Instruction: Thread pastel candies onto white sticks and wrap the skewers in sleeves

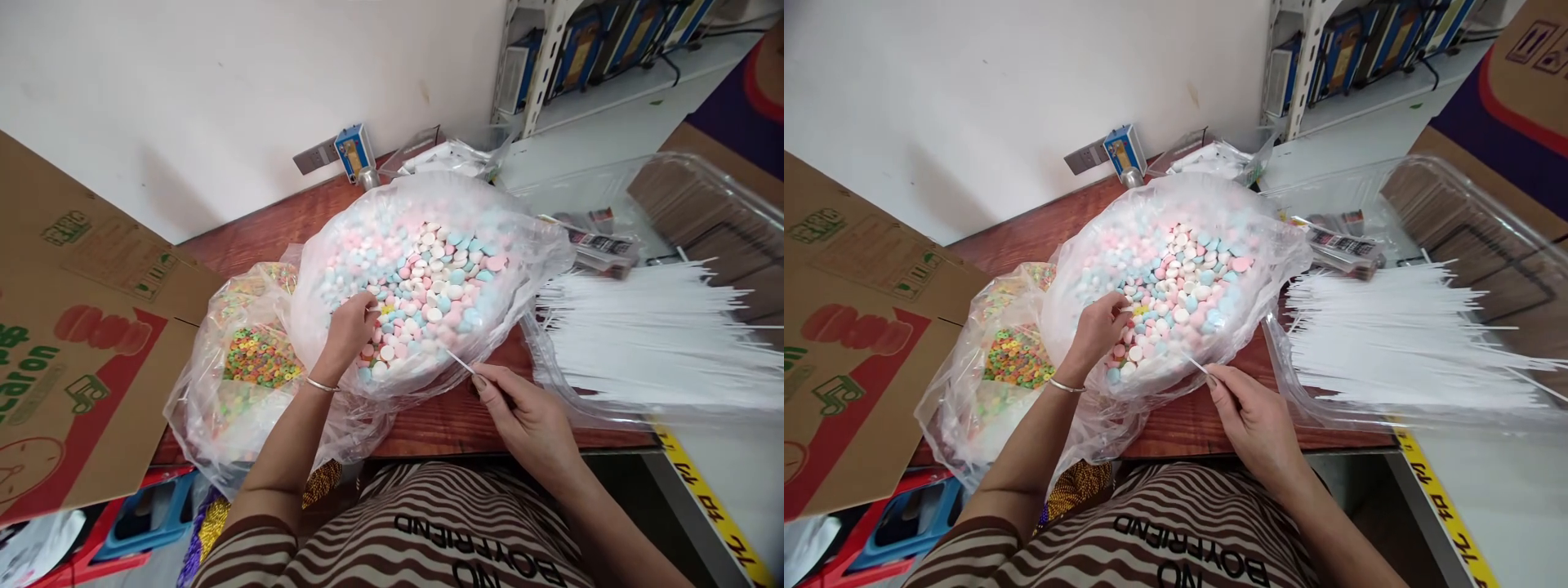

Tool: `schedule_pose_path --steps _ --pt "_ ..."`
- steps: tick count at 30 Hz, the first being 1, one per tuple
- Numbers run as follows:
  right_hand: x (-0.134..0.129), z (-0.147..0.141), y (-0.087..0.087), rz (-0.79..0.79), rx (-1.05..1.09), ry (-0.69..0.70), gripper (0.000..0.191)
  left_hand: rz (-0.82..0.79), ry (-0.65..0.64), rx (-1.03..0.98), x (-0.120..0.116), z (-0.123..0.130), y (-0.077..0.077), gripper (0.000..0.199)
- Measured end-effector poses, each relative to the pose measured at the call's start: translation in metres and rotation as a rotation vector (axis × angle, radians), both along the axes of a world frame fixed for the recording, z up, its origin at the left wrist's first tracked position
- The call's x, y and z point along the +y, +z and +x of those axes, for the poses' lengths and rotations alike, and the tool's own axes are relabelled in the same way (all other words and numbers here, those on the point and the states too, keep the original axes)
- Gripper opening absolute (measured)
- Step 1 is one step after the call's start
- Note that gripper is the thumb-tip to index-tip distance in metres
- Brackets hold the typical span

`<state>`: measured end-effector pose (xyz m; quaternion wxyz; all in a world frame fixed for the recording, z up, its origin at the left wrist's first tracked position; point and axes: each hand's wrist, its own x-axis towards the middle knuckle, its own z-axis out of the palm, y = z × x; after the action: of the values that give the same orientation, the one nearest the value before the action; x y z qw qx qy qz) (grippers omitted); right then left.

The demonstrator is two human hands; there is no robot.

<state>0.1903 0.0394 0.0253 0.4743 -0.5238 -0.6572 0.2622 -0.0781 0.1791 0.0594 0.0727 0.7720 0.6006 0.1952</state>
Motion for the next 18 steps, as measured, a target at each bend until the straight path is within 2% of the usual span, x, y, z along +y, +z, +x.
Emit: schedule_pose_path --steps 4,9,12,15,18 --pt "-0.001 0.001 0.001 0.015 0.025 0.016 0.023 -0.013 -0.088 0.04 0.0 0.002 0.002 0.02" --pt "-0.002 0.002 -0.003 0.016 0.029 0.047 0.024 0.044 -0.085 -0.06 -0.008 0.001 0.004 0.015" --pt "0.0 0.001 -0.003 -0.011 0.052 0.067 0.025 0.052 -0.132 -0.01 -0.015 0.003 0.008 0.012" --pt "-0.005 0.005 0.007 -0.062 0.121 0.061 0.023 -0.011 -0.222 0.088 -0.018 0.005 0.01 0.01" --pt "-0.024 0.021 0.028 -0.126 0.324 -0.033 0.018 -0.104 -0.305 0.094 -0.017 0.004 0.009 0.015"
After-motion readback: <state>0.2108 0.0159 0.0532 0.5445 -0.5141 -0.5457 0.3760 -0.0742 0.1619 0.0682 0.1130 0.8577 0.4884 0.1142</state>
